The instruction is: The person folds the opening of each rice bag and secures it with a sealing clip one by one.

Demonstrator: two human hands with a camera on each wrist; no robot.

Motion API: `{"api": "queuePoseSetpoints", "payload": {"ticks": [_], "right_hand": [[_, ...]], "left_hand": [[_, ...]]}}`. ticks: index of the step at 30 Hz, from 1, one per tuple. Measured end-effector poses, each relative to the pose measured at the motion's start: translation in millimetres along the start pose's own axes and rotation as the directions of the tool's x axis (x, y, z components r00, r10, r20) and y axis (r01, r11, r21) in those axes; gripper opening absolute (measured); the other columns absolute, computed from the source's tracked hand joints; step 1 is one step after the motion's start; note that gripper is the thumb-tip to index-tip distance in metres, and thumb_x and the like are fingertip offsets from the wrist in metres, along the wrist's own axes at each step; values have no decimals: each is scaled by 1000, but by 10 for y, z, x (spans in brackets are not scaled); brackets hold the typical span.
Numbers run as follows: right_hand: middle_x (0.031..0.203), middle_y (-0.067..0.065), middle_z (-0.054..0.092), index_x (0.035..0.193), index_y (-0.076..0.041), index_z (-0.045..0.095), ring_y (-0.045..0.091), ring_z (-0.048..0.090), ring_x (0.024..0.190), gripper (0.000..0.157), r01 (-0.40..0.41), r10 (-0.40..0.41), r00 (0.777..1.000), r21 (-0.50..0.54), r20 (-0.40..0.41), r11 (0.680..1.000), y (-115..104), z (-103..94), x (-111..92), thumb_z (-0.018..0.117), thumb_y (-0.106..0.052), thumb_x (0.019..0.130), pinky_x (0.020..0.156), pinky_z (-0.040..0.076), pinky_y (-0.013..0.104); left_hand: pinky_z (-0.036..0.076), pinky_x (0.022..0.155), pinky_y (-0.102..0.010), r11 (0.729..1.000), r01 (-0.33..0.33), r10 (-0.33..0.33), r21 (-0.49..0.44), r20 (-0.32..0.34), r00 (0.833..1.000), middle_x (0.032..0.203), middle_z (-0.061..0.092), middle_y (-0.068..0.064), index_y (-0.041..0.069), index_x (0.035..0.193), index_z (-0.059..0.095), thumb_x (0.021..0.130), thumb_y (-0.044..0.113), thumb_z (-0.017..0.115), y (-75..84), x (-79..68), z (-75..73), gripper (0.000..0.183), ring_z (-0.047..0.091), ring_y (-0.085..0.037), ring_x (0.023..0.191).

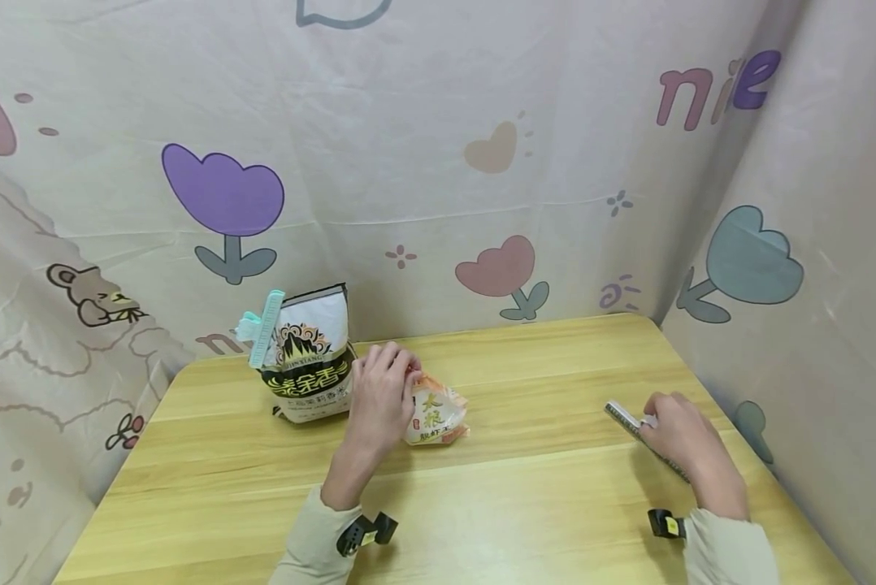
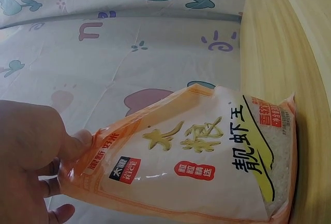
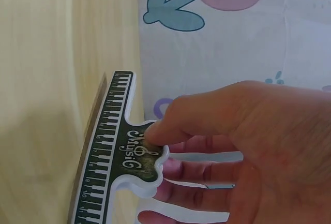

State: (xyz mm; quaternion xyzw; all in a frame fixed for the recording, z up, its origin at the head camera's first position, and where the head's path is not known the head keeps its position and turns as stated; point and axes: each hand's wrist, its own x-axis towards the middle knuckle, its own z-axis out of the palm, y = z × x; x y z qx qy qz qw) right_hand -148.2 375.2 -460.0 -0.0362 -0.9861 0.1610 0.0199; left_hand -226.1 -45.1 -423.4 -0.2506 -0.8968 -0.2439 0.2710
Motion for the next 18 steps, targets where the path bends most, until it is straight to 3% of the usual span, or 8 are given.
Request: {"api": "queuePoseSetpoints", "payload": {"ticks": [11, 18], "right_hand": [[98, 26, 57, 101, 1, 61, 39, 56, 83, 24, 23, -23, 999, 8, -41, 1000, -174, -64, 139, 71, -11, 82, 68, 47, 55], [92, 19, 57, 102, 1, 61, 32, 54, 77, 27, 36, -36, 999, 19, -29, 999, -253, -44, 199, 72, -12, 82, 63, 45, 46]], "left_hand": [[41, 91, -44, 1000, 1, 0, 26, -3, 1000, 97, 60, -1, 10, 95, 68, 97, 14, 68, 14, 3, 4, 4, 52, -23, 96], [41, 88, -43, 998, -8, 9, 63, -13, 1000, 95, 58, -1, 11, 94, 67, 98, 14, 66, 14, -22, 17, 5, 51, -23, 93]]}}
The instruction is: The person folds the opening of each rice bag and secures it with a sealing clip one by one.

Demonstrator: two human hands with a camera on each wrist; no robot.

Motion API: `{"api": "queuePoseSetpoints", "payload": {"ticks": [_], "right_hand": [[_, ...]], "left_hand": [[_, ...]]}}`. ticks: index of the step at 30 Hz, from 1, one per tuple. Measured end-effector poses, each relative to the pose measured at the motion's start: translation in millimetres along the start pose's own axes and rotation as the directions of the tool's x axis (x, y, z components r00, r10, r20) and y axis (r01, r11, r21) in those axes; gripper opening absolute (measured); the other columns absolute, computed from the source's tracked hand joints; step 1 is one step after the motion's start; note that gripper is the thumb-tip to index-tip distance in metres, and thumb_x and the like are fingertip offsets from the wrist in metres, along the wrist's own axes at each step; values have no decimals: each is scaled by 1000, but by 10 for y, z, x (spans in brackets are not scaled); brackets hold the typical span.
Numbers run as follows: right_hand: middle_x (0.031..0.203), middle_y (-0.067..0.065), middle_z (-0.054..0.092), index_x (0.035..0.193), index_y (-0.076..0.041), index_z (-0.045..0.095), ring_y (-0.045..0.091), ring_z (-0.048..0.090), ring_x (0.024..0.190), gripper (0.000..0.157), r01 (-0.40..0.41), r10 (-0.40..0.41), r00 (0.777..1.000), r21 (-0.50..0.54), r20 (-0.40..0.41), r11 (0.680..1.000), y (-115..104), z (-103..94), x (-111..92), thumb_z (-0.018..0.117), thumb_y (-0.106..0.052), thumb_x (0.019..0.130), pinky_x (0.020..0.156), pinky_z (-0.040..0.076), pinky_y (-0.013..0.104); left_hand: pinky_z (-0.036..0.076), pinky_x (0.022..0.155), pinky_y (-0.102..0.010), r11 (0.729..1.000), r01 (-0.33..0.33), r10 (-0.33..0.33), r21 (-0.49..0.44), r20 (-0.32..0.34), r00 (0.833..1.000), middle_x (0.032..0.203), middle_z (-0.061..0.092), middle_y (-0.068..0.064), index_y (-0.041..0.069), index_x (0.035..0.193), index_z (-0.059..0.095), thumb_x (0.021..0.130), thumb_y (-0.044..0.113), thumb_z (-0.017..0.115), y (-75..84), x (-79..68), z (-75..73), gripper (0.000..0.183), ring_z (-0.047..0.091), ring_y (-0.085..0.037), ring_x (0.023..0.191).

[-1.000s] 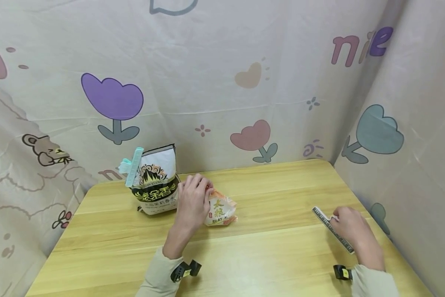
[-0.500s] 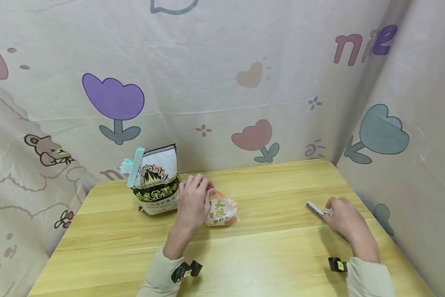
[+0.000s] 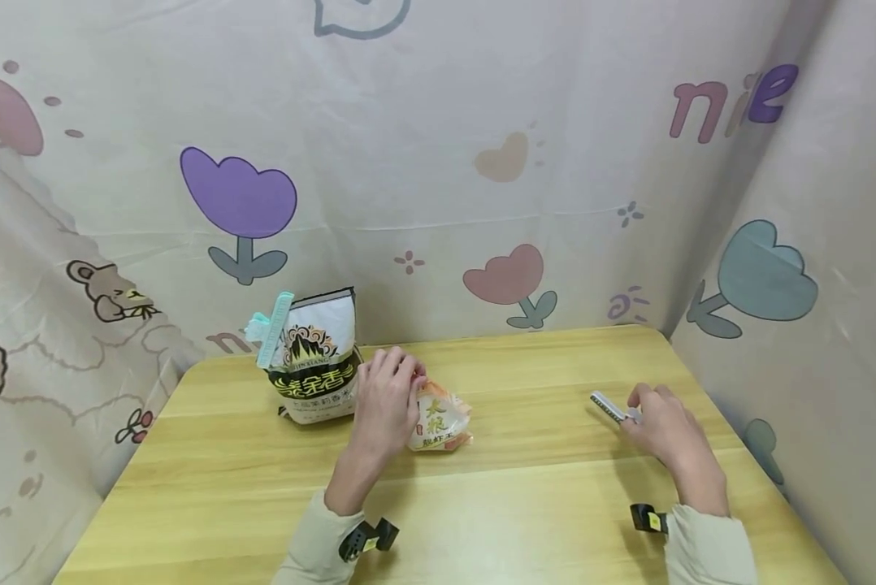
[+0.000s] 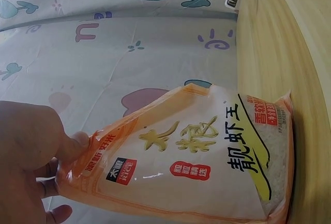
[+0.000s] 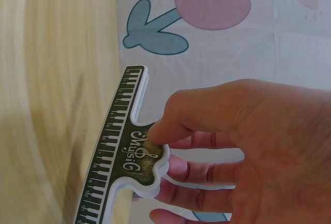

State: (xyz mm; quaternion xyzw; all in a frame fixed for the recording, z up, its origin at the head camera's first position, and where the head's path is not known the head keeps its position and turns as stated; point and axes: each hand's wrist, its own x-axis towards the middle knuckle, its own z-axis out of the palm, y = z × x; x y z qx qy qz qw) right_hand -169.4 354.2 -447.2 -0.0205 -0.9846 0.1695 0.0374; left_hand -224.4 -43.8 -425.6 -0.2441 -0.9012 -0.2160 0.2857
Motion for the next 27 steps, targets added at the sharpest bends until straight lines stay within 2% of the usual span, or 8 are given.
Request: {"api": "queuePoseSetpoints", "payload": {"ticks": [7, 11, 21, 27], "right_hand": [[93, 21, 58, 105, 3, 60, 32, 55, 78, 28, -8, 8, 1000, 24, 13, 1000, -73, -49, 63, 71, -11, 83, 64, 46, 46], [94, 22, 58, 105, 4, 60, 33, 55, 79, 28, -4, 3, 1000, 39, 5, 999, -118, -74, 96, 70, -11, 83, 65, 47, 48], [98, 23, 59, 106, 1, 61, 34, 55, 82, 28, 18, -13, 998, 87, -58, 996, -268, -71, 121, 71, -12, 84, 67, 46, 47], [98, 22, 60, 103, -1, 62, 34, 56, 83, 25, 46, -36, 996, 108, -87, 993, -323, -37, 129, 71, -10, 83, 68, 46, 46]], "left_hand": [[42, 88, -42, 1000, -2, 3, 2, -7, 1000, 96, 58, -1, 10, 94, 67, 96, 12, 69, 5, 16, 10, 3, 50, -22, 93], [44, 87, -41, 1000, -4, 4, -4, -17, 1000, 96, 58, -1, 12, 93, 65, 91, 8, 74, 5, 11, 24, 10, 51, -22, 92], [43, 91, -44, 999, -3, 2, -40, -27, 1000, 96, 58, 0, 13, 94, 65, 91, 13, 78, -16, 24, 1, 13, 53, -21, 95], [44, 90, -42, 999, 16, -17, -51, 0, 1000, 97, 59, 0, 14, 95, 66, 91, 17, 78, -46, 20, -31, 13, 54, -21, 96]]}}
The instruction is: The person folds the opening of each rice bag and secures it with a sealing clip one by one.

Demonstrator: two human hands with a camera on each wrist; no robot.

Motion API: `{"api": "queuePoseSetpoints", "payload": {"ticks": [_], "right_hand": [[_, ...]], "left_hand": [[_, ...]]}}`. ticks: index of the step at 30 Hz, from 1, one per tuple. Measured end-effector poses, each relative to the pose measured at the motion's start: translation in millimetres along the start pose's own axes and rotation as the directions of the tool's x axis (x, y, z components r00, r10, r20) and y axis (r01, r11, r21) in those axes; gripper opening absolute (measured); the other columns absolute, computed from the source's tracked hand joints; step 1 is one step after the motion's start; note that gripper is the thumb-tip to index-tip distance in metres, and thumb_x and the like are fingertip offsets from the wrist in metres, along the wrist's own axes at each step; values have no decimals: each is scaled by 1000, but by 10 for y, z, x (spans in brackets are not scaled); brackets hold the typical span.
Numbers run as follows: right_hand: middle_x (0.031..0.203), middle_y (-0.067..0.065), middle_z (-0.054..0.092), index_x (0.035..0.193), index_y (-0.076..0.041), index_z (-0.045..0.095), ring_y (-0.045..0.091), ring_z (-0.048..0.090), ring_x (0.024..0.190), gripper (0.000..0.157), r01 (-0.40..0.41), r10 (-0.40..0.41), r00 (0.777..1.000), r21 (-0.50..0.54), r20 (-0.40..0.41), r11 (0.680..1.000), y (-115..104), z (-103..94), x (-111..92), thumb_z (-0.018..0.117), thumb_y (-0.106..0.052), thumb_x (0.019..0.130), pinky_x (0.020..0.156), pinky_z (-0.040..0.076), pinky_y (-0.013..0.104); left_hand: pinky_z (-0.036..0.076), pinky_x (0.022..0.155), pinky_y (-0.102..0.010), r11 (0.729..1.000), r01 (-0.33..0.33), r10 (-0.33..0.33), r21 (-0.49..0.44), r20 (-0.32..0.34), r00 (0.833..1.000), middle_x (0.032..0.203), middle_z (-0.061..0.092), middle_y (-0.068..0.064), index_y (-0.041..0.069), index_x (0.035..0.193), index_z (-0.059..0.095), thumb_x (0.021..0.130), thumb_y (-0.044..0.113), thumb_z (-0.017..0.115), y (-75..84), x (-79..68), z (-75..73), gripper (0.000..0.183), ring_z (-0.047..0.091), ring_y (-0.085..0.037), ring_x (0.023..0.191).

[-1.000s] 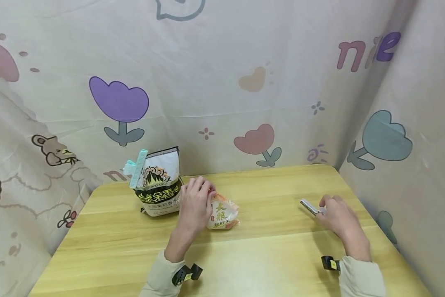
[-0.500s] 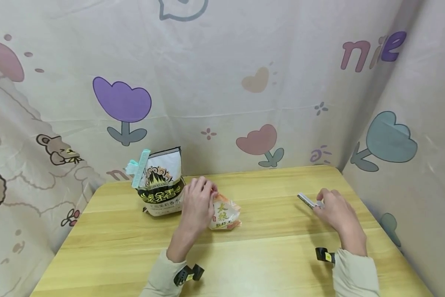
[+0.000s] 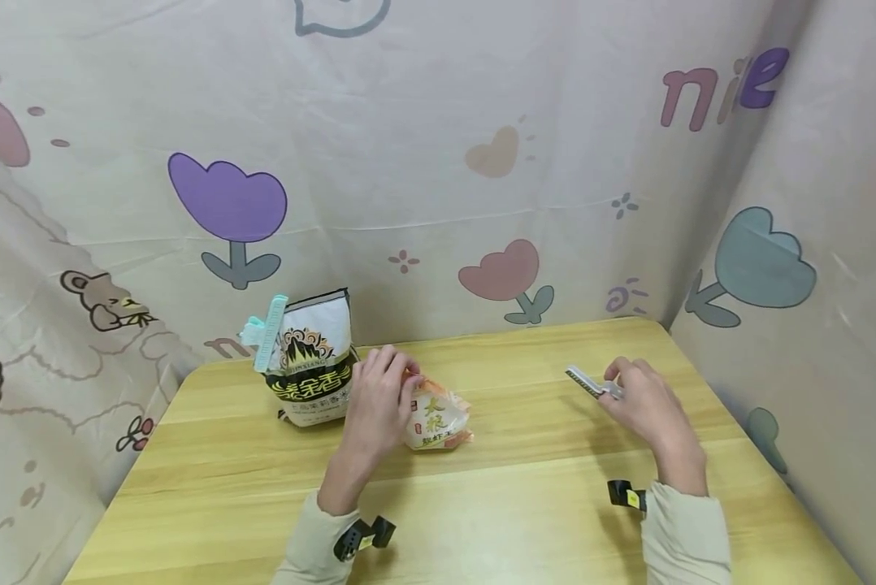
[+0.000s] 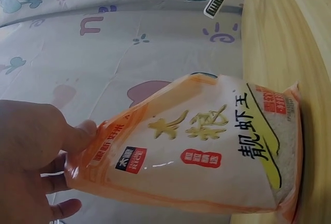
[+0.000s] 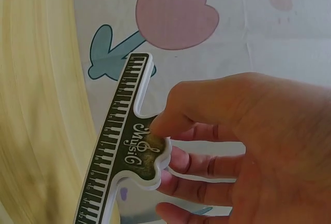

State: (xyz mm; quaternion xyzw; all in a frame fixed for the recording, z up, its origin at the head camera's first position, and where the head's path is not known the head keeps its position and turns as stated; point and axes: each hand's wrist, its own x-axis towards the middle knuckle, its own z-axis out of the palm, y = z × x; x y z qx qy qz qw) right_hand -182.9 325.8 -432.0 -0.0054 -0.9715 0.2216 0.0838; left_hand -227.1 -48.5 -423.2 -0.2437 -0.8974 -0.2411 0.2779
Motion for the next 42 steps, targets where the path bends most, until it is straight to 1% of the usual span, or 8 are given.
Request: {"api": "queuePoseSetpoints", "payload": {"ticks": [5, 8, 13, 17, 24, 29, 35, 42], "right_hand": [[94, 18, 59, 101, -2, 63, 32, 56, 81, 23, 50, -50, 998, 6, -24, 999, -85, 23, 34, 72, -8, 81, 67, 46, 45], [93, 16, 59, 101, -3, 63, 30, 56, 80, 22, 71, -71, 997, 4, -42, 997, -152, 43, 47, 73, -7, 81, 67, 45, 44], [94, 14, 60, 102, -3, 64, 29, 56, 80, 23, 119, -117, 990, 17, -80, 993, -269, 65, 84, 73, -7, 82, 68, 46, 44], [96, 13, 60, 103, -4, 64, 29, 58, 80, 24, 151, -149, 984, 11, -103, 989, -342, 95, 97, 73, -6, 81, 69, 48, 46], [97, 11, 60, 105, -7, 64, 28, 58, 80, 24, 167, -166, 978, -2, -129, 986, -386, 165, 73, 71, -7, 82, 64, 48, 45], [98, 12, 60, 106, -6, 64, 30, 61, 83, 23, 193, -191, 966, -7, -172, 981, -410, 225, 48, 70, -7, 84, 64, 49, 46], [100, 11, 61, 107, -7, 64, 29, 62, 84, 22, 248, -243, 950, 0, -198, 969, -517, 305, 72, 71, -5, 85, 66, 51, 45], [105, 10, 62, 112, -5, 66, 31, 66, 92, 23, 299, -286, 938, 38, -197, 954, -638, 370, 107, 72, -1, 89, 75, 55, 50]], "left_hand": [[45, 89, -43, 1000, 21, -21, -22, 9, 1000, 97, 60, 1, 14, 95, 66, 91, 20, 77, -35, -11, -50, 13, 56, -21, 97], [46, 87, -42, 999, 16, -16, -43, 20, 1000, 97, 61, 1, 14, 94, 67, 92, 19, 76, -43, -9, -76, 11, 56, -21, 95], [44, 81, -40, 997, 17, -15, -74, 27, 1000, 97, 61, 1, 13, 95, 67, 93, 10, 74, -60, -1, -119, 8, 55, -21, 94], [44, 81, -39, 996, 26, -24, -81, 20, 1000, 97, 61, 0, 13, 95, 68, 92, 7, 75, -67, -1, -124, 10, 56, -21, 95], [45, 87, -42, 999, 6, -5, -36, 16, 1000, 98, 60, 0, 12, 94, 66, 91, 8, 77, -31, 13, -90, 12, 55, -22, 96], [44, 88, -43, 1000, -2, 2, -4, 21, 1000, 98, 59, -1, 13, 94, 65, 90, 8, 76, 1, 16, -71, 13, 54, -23, 97], [44, 91, -44, 1000, 7, -7, -2, 8, 1000, 98, 59, -1, 13, 94, 65, 91, 9, 76, 8, 11, -64, 13, 55, -23, 97], [43, 88, -43, 1000, 11, -11, -16, -12, 1000, 98, 59, -1, 14, 93, 64, 89, 8, 78, -4, 4, -67, 16, 55, -24, 100]]}}
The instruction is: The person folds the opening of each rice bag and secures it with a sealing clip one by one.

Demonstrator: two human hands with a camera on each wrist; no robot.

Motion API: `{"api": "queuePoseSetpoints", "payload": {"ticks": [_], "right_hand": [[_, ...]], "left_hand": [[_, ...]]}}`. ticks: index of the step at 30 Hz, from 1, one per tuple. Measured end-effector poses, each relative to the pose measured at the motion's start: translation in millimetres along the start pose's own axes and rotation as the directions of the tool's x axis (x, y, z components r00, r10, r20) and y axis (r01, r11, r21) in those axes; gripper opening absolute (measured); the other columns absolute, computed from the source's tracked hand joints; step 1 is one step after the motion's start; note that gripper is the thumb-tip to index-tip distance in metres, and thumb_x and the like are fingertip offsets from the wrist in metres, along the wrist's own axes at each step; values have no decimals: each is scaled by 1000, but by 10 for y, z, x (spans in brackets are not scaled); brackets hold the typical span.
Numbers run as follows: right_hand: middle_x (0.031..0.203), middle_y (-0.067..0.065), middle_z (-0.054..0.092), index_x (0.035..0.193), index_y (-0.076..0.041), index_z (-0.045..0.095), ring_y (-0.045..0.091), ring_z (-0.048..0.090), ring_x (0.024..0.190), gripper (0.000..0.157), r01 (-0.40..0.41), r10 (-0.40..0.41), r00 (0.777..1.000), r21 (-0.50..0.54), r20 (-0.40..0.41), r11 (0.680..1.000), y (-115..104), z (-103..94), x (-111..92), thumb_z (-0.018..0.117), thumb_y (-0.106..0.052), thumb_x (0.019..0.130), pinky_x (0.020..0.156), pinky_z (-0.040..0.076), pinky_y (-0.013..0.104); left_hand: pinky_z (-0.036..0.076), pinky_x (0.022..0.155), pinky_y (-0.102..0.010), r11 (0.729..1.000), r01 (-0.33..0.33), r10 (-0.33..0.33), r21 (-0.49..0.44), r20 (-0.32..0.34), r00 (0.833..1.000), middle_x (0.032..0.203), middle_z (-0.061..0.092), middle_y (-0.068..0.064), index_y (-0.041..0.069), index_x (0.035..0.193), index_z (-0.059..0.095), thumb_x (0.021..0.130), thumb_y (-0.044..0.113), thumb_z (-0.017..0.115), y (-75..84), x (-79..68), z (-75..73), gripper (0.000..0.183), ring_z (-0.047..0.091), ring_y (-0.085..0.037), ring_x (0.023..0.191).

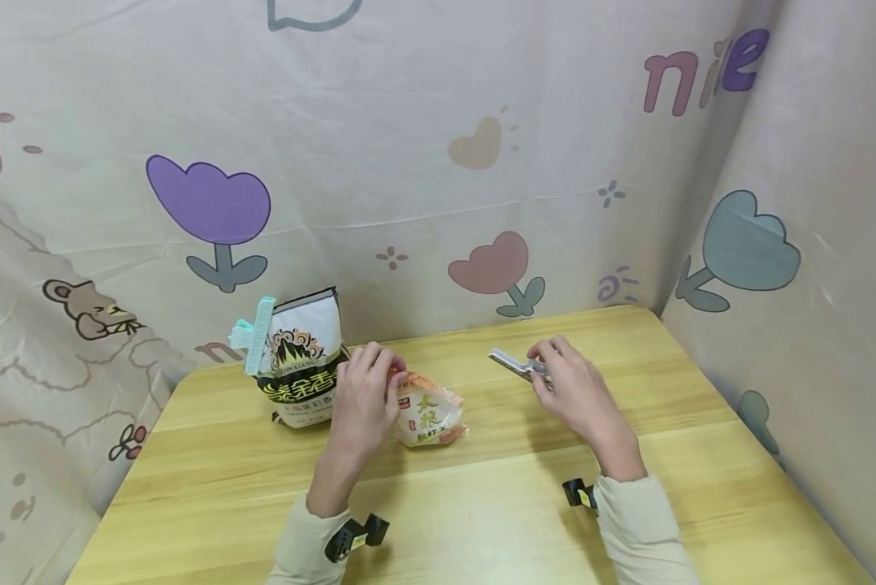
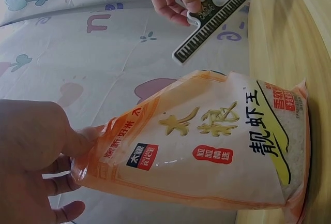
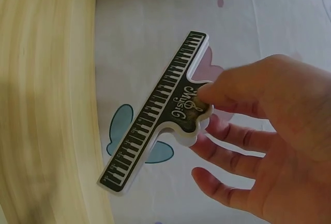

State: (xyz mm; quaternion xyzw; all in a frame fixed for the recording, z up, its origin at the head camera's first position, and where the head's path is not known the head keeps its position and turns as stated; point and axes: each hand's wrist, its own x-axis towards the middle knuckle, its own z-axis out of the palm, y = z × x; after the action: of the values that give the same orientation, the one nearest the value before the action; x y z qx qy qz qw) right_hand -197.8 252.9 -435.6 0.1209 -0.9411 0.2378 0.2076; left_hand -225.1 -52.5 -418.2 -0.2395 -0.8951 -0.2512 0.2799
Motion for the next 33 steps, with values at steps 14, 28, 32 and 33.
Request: {"api": "queuePoseSetpoints", "payload": {"ticks": [14, 28, 32, 33], "right_hand": [[107, 9, 60, 115, -3, 65, 25, 64, 87, 25, 66, -65, 997, 29, -41, 997, -106, 8, 120, 66, 9, 93, 74, 56, 44], [112, 12, 62, 119, 0, 62, 27, 63, 90, 23, 72, -67, 997, 120, -47, 990, -299, 121, 267, 64, 6, 97, 76, 54, 44], [113, 12, 63, 122, 1, 62, 28, 65, 94, 26, 91, -81, 994, 135, -73, 987, -301, 137, 265, 65, 5, 96, 79, 56, 45], [112, 12, 64, 122, 2, 63, 28, 66, 94, 26, 95, -84, 993, 139, -79, 986, -301, 139, 265, 66, 5, 96, 78, 56, 45]], "left_hand": [[43, 87, -42, 1000, 1, 0, -11, 27, 1000, 98, 58, -1, 13, 94, 65, 92, 10, 75, -8, 5, -6, 11, 54, -24, 97], [43, 89, -43, 1000, 17, -16, -6, 39, 999, 98, 59, 0, 12, 94, 65, 92, 10, 74, -5, 4, 7, 9, 54, -23, 98], [42, 88, -43, 1000, 18, -17, -6, 41, 999, 98, 59, 0, 12, 94, 65, 92, 10, 74, -6, 13, 14, 9, 53, -23, 97], [42, 88, -42, 1000, 17, -17, -6, 41, 999, 98, 59, 0, 12, 94, 65, 92, 10, 74, -7, 14, 17, 9, 53, -23, 97]]}}
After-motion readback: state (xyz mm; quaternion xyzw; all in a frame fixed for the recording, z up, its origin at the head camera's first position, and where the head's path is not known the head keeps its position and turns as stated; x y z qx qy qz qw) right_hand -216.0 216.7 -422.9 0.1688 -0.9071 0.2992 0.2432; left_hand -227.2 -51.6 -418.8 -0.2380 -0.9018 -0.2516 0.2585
